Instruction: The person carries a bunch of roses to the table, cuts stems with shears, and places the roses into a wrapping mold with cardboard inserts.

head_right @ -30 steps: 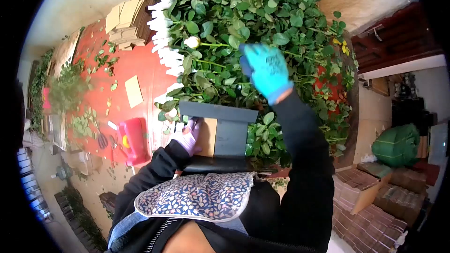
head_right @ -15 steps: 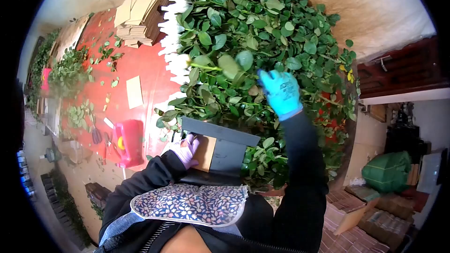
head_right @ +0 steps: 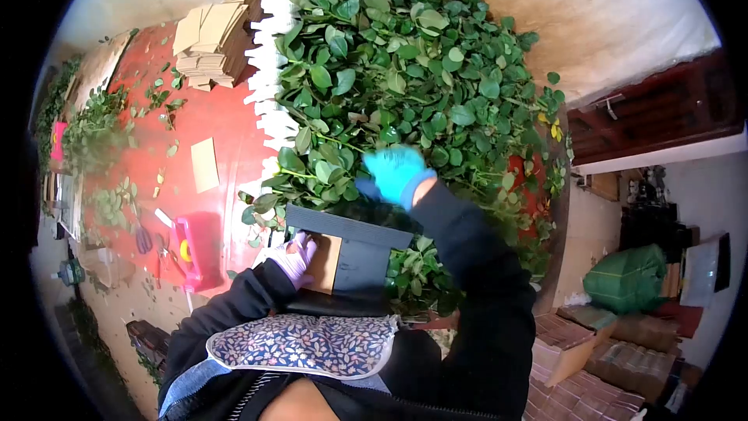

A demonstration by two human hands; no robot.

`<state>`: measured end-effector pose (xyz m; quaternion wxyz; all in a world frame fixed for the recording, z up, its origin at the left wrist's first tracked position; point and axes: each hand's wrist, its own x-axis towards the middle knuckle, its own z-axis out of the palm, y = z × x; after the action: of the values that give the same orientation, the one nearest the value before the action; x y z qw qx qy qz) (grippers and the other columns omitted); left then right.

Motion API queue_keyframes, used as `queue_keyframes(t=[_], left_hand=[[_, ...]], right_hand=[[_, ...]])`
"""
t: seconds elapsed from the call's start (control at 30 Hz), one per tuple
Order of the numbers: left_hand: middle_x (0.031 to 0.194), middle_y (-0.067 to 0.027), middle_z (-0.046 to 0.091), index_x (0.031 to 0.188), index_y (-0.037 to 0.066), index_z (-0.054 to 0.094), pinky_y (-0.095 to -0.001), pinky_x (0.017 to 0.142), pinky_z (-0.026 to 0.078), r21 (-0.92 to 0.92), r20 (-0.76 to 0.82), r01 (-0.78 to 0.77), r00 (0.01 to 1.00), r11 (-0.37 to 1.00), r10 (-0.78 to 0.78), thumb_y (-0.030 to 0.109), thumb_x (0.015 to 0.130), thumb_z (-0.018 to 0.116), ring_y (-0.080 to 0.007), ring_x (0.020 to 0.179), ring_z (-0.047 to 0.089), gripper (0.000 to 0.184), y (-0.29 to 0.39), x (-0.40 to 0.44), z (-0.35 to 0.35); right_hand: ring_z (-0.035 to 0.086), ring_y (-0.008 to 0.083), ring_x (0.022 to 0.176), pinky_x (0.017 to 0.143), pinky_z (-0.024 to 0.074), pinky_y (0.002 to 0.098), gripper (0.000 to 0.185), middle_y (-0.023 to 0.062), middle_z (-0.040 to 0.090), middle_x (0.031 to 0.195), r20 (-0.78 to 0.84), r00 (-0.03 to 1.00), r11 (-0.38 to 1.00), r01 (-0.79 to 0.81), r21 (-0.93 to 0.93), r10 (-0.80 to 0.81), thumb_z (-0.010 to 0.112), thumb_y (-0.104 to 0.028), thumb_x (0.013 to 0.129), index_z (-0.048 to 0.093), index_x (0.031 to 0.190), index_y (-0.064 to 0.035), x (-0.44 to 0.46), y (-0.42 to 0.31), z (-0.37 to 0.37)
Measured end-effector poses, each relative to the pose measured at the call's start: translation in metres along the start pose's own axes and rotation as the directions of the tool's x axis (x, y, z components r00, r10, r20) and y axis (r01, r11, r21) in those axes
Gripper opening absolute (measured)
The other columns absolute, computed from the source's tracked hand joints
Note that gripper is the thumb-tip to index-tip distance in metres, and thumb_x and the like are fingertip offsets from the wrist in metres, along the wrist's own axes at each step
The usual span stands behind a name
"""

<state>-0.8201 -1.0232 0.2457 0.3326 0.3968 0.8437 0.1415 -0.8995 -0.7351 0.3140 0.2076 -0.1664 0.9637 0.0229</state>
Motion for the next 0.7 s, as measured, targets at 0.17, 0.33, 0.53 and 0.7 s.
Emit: queue_keyframes(t=[0.17, 0.33, 0.53, 0.7], left_hand=[[0.126, -0.0225, 0.047, 0.128, 0.002, 0.046, -0.0438, 0.088, 0.051, 0.054, -0.101, -0.022, 0.995, 0.998, 0.027, 0.031, 0.073, 0.078, -0.0385, 0.105, 0.059, 0.070, -0.002, 0.001, 0.007], [0.125, -0.0212, 0.048, 0.128, 0.002, 0.046, -0.0432, 0.085, 0.052, 0.072, -0.018, 0.036, 0.999, 0.997, -0.034, 0.030, 0.073, 0.078, -0.0363, 0.104, 0.060, 0.069, 0.006, -0.001, -0.005], [0.128, -0.0220, 0.046, 0.128, 0.001, 0.046, -0.0430, 0.085, 0.052, 0.026, -0.045, 0.022, 0.999, 0.999, -0.021, 0.030, 0.073, 0.078, -0.0360, 0.105, 0.060, 0.070, 0.005, 0.000, -0.002], [0.131, -0.0217, 0.044, 0.130, 0.002, 0.046, -0.0423, 0.087, 0.051, -0.021, -0.233, -0.021, 0.972, 1.000, 0.016, 0.028, 0.070, 0.079, -0.0361, 0.107, 0.059, 0.073, -0.024, 0.003, 0.049]], right_hand=[[0.064, 0.0340, 0.094, 0.084, 0.0501, 0.0453, 0.052, 0.0181, 0.065, 0.105, -0.297, 0.955, 0.985, 0.043, 0.168, 0.009, 0.056, -0.047, 0.089, 0.058, 0.119, -0.0051, 0.057, 0.023, 0.030], [0.064, 0.0336, 0.097, 0.085, 0.0506, 0.0442, 0.041, 0.0162, 0.065, 0.108, 0.011, 0.996, 0.990, 0.082, 0.117, -0.084, 0.052, -0.042, 0.092, 0.064, 0.110, -0.0075, 0.055, -0.012, 0.063], [0.065, 0.0367, 0.079, 0.073, 0.0521, 0.0459, 0.033, 0.0163, 0.067, 0.084, -0.239, 0.951, 0.953, 0.244, 0.181, -0.198, 0.052, -0.038, 0.091, 0.065, 0.088, -0.0075, 0.030, -0.015, 0.069], [0.063, 0.0362, 0.080, 0.071, 0.0503, 0.0463, 0.027, 0.0170, 0.065, 0.091, -0.502, 0.864, 0.975, 0.142, 0.171, -0.038, 0.061, -0.024, 0.085, 0.064, 0.106, -0.0072, 0.047, 0.021, 0.029]])
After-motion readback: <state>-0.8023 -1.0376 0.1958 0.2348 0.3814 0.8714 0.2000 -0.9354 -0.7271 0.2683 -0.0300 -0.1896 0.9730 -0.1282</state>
